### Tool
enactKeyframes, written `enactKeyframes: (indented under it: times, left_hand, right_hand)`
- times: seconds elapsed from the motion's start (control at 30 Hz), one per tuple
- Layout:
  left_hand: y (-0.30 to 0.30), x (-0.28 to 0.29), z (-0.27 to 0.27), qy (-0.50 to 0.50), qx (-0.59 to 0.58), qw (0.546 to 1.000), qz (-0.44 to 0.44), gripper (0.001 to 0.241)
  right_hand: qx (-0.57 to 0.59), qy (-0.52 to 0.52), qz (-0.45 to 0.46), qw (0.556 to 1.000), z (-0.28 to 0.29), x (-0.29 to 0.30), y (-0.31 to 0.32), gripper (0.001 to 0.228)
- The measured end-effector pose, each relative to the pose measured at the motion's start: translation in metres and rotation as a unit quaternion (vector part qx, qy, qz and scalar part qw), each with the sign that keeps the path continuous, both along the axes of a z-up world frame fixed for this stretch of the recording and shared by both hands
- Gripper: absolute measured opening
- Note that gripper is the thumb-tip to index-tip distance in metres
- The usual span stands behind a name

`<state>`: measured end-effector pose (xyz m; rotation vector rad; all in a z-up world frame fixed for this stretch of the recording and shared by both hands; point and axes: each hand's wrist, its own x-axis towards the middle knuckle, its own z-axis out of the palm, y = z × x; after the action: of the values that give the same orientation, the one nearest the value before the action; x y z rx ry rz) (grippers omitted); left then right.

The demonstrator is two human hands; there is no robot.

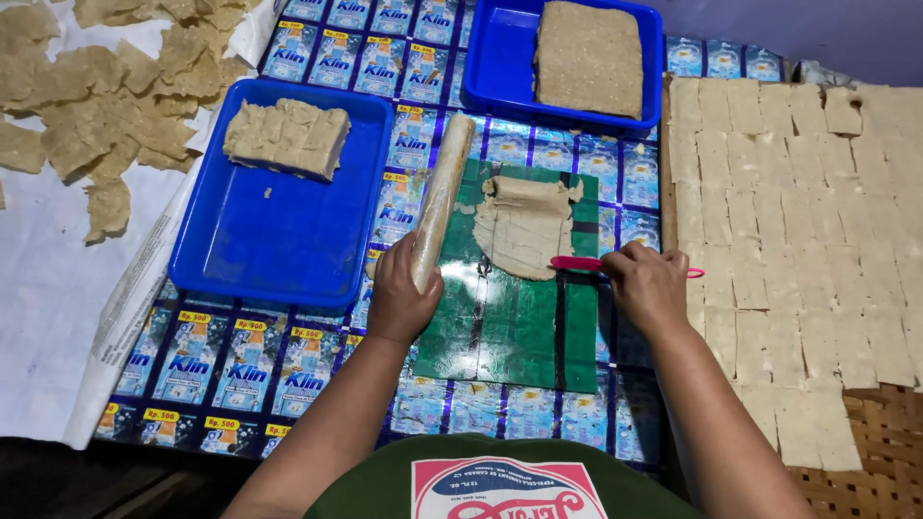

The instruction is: Flatten and trim pieces of dough using a rolling pin and a plastic scraper on a prepared surface.

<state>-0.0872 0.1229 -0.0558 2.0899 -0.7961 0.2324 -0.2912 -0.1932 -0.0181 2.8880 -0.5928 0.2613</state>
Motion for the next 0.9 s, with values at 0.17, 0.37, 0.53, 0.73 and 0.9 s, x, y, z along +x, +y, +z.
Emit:
enactKeyframes:
  times: [0.17, 0.37, 0.53, 0.73, 0.9]
  left_hand:
    - [0.001, 0.000, 0.001, 0.008, 0.001, 1.000, -0.005, 0.061]
    - [0.000, 0.001, -0.004, 0.001, -0.003, 1.000, -0.005, 0.061]
    - [-0.001, 0.000, -0.005, -0.008, -0.006, 1.000, 0.000, 0.062]
    - [0.000, 0.001, -0.005, -0.003, -0.007, 1.000, -0.003, 0.062]
    - [-0.001, 0.001, -0.005, -0.009, -0.011, 1.000, -0.001, 0.063]
  right_hand:
    - [0.020, -0.008, 0.005, 1.000, -0.002, 0.004, 0.004, 0.008]
    - [0.030, -0.022, 0.027, 0.999, -0.014, 0.014, 0.009, 0.012]
    - [0.053, -0.039, 0.042, 0.997, -0.018, 0.029, 0.024, 0.015]
    - [0.064, -0.074, 0.079, 0.992, -0.010, 0.057, 0.056, 0.005]
    - [0.107, -0.082, 0.092, 0.987, -0.013, 0.070, 0.063, 0.003]
